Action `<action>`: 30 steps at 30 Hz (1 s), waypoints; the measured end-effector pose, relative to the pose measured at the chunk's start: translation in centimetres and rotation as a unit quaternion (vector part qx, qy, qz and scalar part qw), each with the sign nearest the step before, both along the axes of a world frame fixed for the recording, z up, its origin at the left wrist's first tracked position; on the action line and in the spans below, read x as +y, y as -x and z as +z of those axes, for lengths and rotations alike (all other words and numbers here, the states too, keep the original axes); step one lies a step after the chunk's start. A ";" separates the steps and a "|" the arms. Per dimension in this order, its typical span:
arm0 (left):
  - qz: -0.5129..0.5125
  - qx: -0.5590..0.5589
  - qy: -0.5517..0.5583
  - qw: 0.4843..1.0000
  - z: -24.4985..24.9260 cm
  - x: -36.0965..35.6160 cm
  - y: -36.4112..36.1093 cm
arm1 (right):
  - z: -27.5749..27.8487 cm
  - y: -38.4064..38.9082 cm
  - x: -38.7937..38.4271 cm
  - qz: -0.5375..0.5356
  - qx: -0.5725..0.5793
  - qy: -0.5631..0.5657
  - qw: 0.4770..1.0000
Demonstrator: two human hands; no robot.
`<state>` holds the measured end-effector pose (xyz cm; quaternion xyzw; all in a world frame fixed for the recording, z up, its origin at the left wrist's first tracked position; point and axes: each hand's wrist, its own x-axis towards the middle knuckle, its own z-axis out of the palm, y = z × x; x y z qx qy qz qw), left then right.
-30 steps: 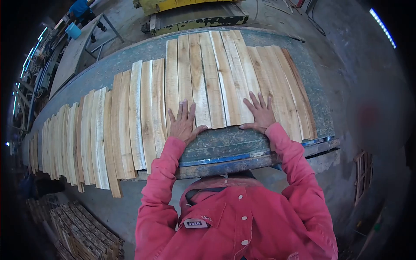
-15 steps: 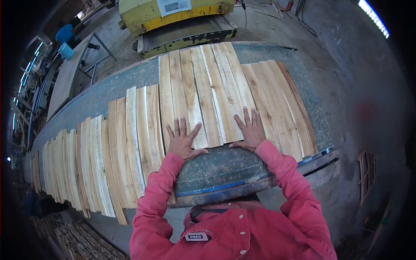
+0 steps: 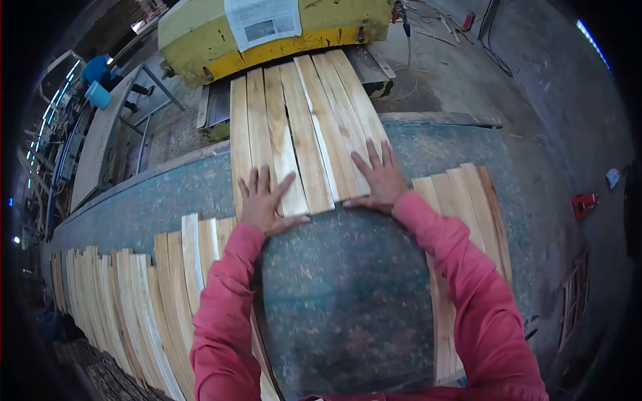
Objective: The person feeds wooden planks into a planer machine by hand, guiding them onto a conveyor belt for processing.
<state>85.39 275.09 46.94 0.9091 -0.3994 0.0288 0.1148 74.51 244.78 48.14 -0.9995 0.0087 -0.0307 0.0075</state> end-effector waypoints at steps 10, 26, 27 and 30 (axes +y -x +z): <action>0.031 -0.028 -0.009 0.999 -2.0 -4.1 -23.8 | -4.2 -23.6 -5.5 0.034 -0.147 0.017 0.988; 0.043 -0.185 -0.095 0.977 2.6 2.1 -18.0 | 2.1 -14.9 -4.2 -0.042 -0.178 -0.031 0.983; 0.016 -0.204 -0.098 0.974 3.0 5.4 -14.8 | 3.6 -9.9 -6.3 -0.022 -0.190 -0.040 0.981; 0.033 -0.193 -0.162 0.967 4.1 17.1 -3.6 | 4.5 8.5 -14.5 -0.123 -0.188 -0.060 0.973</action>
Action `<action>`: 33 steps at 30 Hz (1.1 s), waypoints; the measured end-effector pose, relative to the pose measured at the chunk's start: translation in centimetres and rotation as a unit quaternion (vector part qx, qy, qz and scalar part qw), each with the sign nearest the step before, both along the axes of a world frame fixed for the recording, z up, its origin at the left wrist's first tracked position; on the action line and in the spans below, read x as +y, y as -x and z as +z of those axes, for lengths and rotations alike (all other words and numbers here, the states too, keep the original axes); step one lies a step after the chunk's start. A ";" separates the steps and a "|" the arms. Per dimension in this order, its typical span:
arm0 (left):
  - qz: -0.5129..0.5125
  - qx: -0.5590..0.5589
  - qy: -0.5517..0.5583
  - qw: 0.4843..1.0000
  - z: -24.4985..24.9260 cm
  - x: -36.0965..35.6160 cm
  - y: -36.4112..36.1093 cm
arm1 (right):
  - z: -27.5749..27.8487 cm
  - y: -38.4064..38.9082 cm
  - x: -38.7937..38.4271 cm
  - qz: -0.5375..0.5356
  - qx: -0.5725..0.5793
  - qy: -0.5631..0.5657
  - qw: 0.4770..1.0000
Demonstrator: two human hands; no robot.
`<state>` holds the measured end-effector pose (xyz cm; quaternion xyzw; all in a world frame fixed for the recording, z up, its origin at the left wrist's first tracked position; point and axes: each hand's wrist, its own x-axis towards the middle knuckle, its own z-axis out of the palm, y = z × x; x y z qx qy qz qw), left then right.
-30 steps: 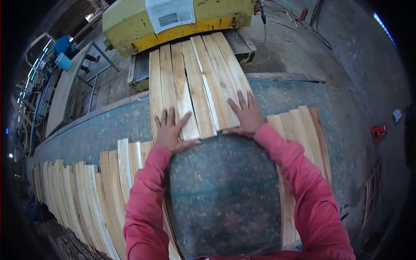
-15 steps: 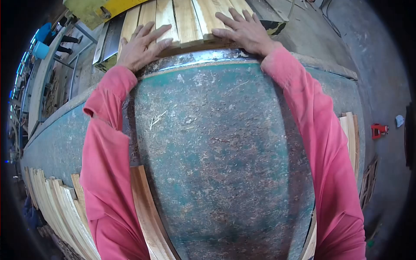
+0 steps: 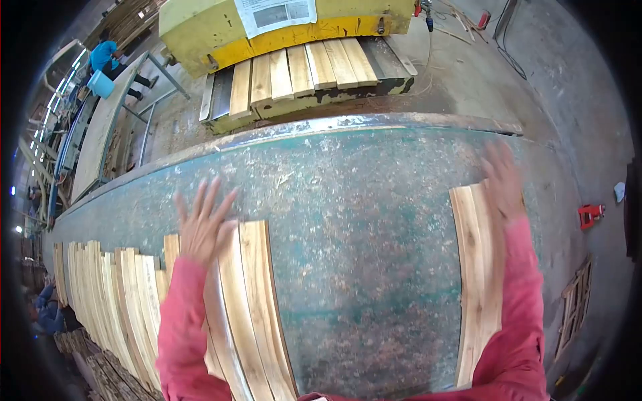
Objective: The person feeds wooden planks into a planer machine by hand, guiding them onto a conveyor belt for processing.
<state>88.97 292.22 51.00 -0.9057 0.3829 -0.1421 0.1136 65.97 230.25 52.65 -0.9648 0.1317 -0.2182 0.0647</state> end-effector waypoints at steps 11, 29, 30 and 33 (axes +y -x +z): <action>0.403 0.177 0.144 0.886 -4.3 19.4 39.6 | -9.0 36.4 1.3 -0.313 0.009 -0.304 0.900; 0.337 0.147 0.223 0.903 -4.1 17.8 39.4 | -4.6 21.8 36.6 -0.215 0.039 -0.242 0.945; 0.318 0.154 0.229 0.907 -4.2 18.4 39.7 | -5.0 22.5 36.4 -0.203 0.006 -0.254 0.946; 0.222 0.145 0.187 0.946 -2.6 18.5 42.2 | -1.9 26.3 36.8 -0.091 0.049 -0.196 0.975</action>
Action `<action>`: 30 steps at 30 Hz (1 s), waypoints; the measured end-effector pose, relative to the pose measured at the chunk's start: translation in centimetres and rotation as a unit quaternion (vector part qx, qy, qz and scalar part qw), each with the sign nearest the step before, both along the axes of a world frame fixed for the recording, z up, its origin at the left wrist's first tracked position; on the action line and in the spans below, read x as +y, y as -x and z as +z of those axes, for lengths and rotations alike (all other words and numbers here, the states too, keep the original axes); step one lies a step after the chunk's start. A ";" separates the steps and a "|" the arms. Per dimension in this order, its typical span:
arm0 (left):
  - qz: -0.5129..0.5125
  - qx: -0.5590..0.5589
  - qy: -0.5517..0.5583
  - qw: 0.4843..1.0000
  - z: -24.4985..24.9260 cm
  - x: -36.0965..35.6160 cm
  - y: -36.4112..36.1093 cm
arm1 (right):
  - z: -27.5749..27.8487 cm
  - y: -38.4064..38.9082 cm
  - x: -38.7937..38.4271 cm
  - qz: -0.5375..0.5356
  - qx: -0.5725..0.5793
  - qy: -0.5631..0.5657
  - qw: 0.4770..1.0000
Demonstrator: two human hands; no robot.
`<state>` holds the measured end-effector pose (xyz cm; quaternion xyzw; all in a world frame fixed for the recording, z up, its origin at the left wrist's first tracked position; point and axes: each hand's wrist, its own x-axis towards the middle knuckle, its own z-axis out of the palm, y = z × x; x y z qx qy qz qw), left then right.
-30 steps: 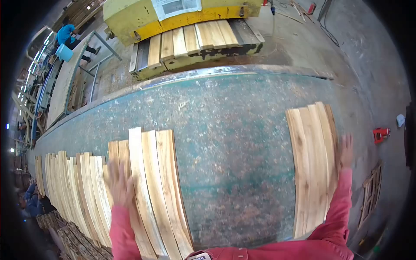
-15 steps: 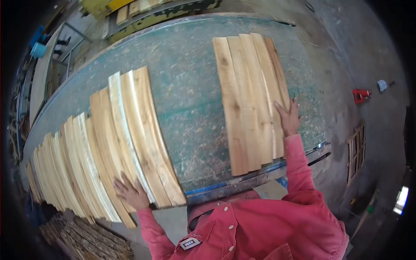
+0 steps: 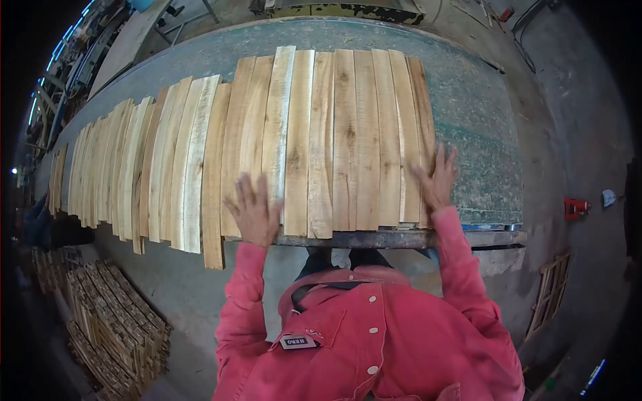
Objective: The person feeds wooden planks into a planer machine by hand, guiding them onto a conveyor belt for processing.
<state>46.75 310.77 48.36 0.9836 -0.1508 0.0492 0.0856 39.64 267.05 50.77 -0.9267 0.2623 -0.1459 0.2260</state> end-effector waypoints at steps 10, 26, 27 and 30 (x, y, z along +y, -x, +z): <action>-0.207 0.063 0.023 0.976 2.1 -3.3 4.2 | 0.8 8.5 6.2 0.207 0.130 0.145 0.959; -0.244 0.081 0.016 0.966 1.9 -9.8 -2.6 | 1.2 2.5 1.5 0.244 0.104 0.148 0.953; -0.241 0.078 0.018 0.967 1.9 -10.4 -3.8 | 1.1 1.2 0.7 0.247 0.101 0.144 0.953; -0.233 0.068 0.023 0.970 1.7 -12.7 -8.3 | 1.1 -4.0 -1.8 0.257 0.091 0.152 0.950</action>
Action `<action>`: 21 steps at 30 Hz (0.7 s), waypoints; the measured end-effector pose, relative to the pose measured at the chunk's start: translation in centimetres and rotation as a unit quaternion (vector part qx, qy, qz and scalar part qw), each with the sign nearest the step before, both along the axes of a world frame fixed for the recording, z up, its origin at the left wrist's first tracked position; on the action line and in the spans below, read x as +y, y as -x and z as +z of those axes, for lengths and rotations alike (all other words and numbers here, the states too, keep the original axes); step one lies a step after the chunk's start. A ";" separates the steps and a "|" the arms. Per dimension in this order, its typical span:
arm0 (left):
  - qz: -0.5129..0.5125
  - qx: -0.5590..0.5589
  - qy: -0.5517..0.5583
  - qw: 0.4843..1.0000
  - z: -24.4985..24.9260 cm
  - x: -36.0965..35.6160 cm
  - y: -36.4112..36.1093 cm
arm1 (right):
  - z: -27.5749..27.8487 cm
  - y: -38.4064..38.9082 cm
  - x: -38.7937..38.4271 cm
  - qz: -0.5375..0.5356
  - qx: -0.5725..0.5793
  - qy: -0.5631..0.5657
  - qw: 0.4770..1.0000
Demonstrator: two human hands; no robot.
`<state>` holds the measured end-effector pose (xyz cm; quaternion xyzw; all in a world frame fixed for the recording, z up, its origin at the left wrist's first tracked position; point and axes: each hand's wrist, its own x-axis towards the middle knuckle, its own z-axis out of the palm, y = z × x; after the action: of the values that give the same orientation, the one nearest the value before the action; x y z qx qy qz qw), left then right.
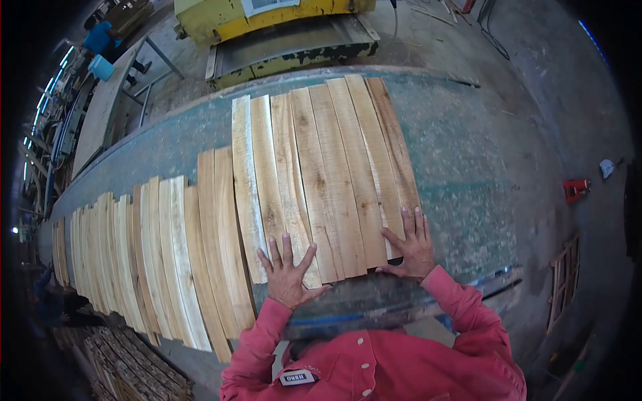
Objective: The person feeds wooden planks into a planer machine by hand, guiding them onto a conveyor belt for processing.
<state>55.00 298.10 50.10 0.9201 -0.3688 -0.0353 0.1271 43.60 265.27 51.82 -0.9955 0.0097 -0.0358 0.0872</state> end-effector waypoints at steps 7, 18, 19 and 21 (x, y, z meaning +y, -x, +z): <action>0.021 -0.033 -0.001 0.999 -0.2 -5.9 -16.2 | -0.4 -17.0 -6.7 0.033 -0.048 0.011 0.998; -0.001 -0.070 -0.043 0.997 -1.1 -13.6 -50.5 | -1.9 -51.3 -14.4 0.087 -0.088 0.090 0.988; -0.015 -0.072 -0.041 0.996 -1.0 -13.4 -51.2 | -2.7 -52.1 -14.5 0.091 -0.104 0.077 0.987; -0.038 -0.071 -0.032 0.996 -1.3 -13.1 -51.9 | -4.2 -52.7 -14.7 0.103 -0.132 0.057 0.984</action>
<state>106.93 285.02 48.76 0.9094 -0.4098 0.0133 0.0700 96.30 250.60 47.65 -0.9810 -0.1067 -0.1583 0.0345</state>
